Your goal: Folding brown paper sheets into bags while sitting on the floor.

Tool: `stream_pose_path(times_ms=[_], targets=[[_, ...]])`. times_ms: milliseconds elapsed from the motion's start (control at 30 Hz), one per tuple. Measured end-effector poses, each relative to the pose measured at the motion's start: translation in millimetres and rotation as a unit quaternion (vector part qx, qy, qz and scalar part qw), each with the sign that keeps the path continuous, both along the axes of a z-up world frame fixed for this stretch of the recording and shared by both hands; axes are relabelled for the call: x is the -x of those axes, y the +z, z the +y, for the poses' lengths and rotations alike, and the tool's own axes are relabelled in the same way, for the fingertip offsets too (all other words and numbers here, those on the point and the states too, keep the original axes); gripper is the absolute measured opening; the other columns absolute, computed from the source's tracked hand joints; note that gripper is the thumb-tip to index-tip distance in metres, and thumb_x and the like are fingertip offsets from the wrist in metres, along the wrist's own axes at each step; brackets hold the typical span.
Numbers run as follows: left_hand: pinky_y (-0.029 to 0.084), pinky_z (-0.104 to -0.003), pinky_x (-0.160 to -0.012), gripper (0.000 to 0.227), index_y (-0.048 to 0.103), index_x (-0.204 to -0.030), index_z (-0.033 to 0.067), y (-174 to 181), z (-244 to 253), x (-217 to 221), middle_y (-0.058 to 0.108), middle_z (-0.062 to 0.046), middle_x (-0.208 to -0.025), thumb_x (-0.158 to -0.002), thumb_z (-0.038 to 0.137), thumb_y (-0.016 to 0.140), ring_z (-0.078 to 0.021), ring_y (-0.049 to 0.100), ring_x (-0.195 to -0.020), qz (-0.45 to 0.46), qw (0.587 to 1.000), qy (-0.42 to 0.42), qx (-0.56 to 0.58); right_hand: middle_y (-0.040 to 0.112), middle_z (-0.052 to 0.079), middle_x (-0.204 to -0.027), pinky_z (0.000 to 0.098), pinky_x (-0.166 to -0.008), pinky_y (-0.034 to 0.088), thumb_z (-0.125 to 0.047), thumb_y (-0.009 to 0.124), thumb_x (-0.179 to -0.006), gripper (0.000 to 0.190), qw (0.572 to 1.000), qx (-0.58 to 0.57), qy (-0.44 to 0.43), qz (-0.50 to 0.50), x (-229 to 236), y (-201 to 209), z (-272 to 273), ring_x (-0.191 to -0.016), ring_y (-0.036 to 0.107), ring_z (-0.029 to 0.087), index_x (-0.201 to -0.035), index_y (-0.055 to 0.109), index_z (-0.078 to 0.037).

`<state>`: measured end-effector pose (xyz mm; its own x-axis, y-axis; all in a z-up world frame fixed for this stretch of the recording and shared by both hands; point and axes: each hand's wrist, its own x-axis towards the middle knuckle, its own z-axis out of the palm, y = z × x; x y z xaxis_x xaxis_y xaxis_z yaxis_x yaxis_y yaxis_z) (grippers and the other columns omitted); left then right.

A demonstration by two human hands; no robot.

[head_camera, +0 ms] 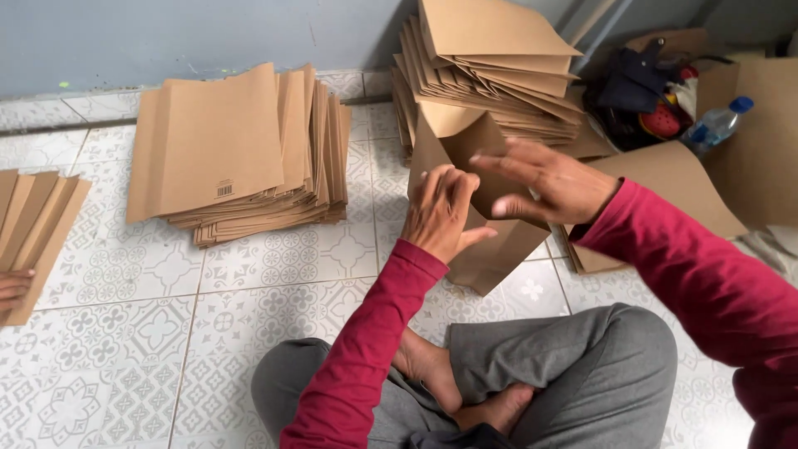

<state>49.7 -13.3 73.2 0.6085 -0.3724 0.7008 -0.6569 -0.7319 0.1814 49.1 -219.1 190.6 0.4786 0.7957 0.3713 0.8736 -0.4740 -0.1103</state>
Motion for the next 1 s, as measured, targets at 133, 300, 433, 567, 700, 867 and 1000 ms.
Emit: stream_pose_path(times_ms=[133, 300, 433, 567, 700, 867, 1000], targets=[[0.036, -0.067, -0.111, 0.037, 0.058, -0.084, 0.0182, 14.0, -0.3, 7.1, 0.042, 0.001, -0.105, -0.074, 0.039, 0.087, -0.0291, 0.038, -0.137, -0.021, 0.998, -0.031, -0.051, 0.074, 0.013, -0.100, 0.0576, -0.111, 0.044, -0.074, 0.069, -0.079, 0.093, 0.985, 0.157, -0.048, 0.056, -12.8, -34.4, -26.8, -0.123, 0.060, 0.041, -0.143, 0.053, -0.009], [0.002, -0.072, -0.121, 0.015, 0.069, -0.090, 0.0227, 13.7, 7.8, -11.0, 0.062, 0.006, -0.089, -0.087, 0.035, 0.076, -0.0158, 0.049, -0.130, -0.013, 0.979, -0.157, -0.127, 0.081, -0.003, -0.084, 0.0448, -0.071, 0.060, -0.044, 0.071, -0.086, 0.023, 0.949, 0.272, -0.072, 0.138, -21.0, -36.7, -33.2, -0.079, 0.077, 0.029, -0.103, 0.075, -0.029], [0.000, -0.072, -0.121, 0.016, 0.067, -0.088, 0.0220, 34.3, 20.8, -1.3, 0.065, 0.006, -0.085, -0.091, 0.037, 0.072, -0.0133, 0.052, -0.129, -0.005, 0.973, -0.168, -0.155, 0.080, -0.001, -0.078, 0.0431, -0.067, 0.061, -0.037, 0.071, -0.085, 0.017, 0.953, 0.233, -0.026, 0.194, -28.8, -47.8, -33.9, -0.076, 0.077, 0.030, -0.095, 0.074, -0.024], [-0.002, -0.070, -0.122, 0.021, 0.062, -0.089, 0.0185, 28.5, 22.0, 6.8, 0.062, 0.002, -0.080, -0.098, 0.038, 0.063, -0.0150, 0.062, -0.113, 0.023, 0.975, -0.152, -0.160, 0.080, 0.009, -0.080, 0.0461, -0.070, 0.059, -0.035, 0.069, -0.089, 0.025, 0.930, 0.191, 0.007, 0.315, -25.0, -42.1, -42.4, -0.078, 0.077, 0.029, -0.108, 0.074, -0.019], [0.001, -0.072, -0.122, 0.029, 0.057, -0.097, 0.0153, 8.2, 16.1, 9.8, 0.058, -0.004, -0.076, -0.106, 0.041, 0.047, -0.0222, 0.065, -0.082, 0.013, 0.986, -0.102, -0.128, 0.082, 0.012, -0.097, 0.0519, -0.084, 0.057, -0.039, 0.064, -0.095, 0.030, 0.930, 0.110, -0.090, 0.339, -1.7, -31.6, -45.9, -0.096, 0.074, 0.040, -0.118, 0.074, -0.023], [0.016, -0.072, -0.120, 0.033, 0.053, -0.130, 0.0261, -22.0, 6.5, 4.8, 0.058, 0.001, -0.097, -0.099, 0.034, 0.063, -0.0204, 0.064, -0.077, -0.033, 0.994, -0.060, -0.085, 0.080, 0.009, -0.098, 0.0516, -0.088, 0.056, -0.034, 0.072, -0.090, 0.035, 0.945, 0.023, -0.169, 0.278, 22.0, -34.4, -41.2, -0.098, 0.072, 0.040, -0.123, 0.067, -0.024], [0.017, -0.078, -0.115, 0.012, 0.065, -0.107, 0.0244, -21.9, 2.5, 15.8, 0.055, 0.003, -0.133, -0.097, 0.025, 0.069, -0.0220, 0.057, -0.119, -0.082, 0.992, -0.064, -0.072, 0.068, 0.011, -0.089, 0.0503, -0.076, 0.055, -0.028, 0.078, -0.088, 0.051, 0.974, -0.061, -0.141, 0.169, 24.4, -54.5, -45.6, -0.082, 0.067, 0.035, -0.131, 0.055, -0.014]])
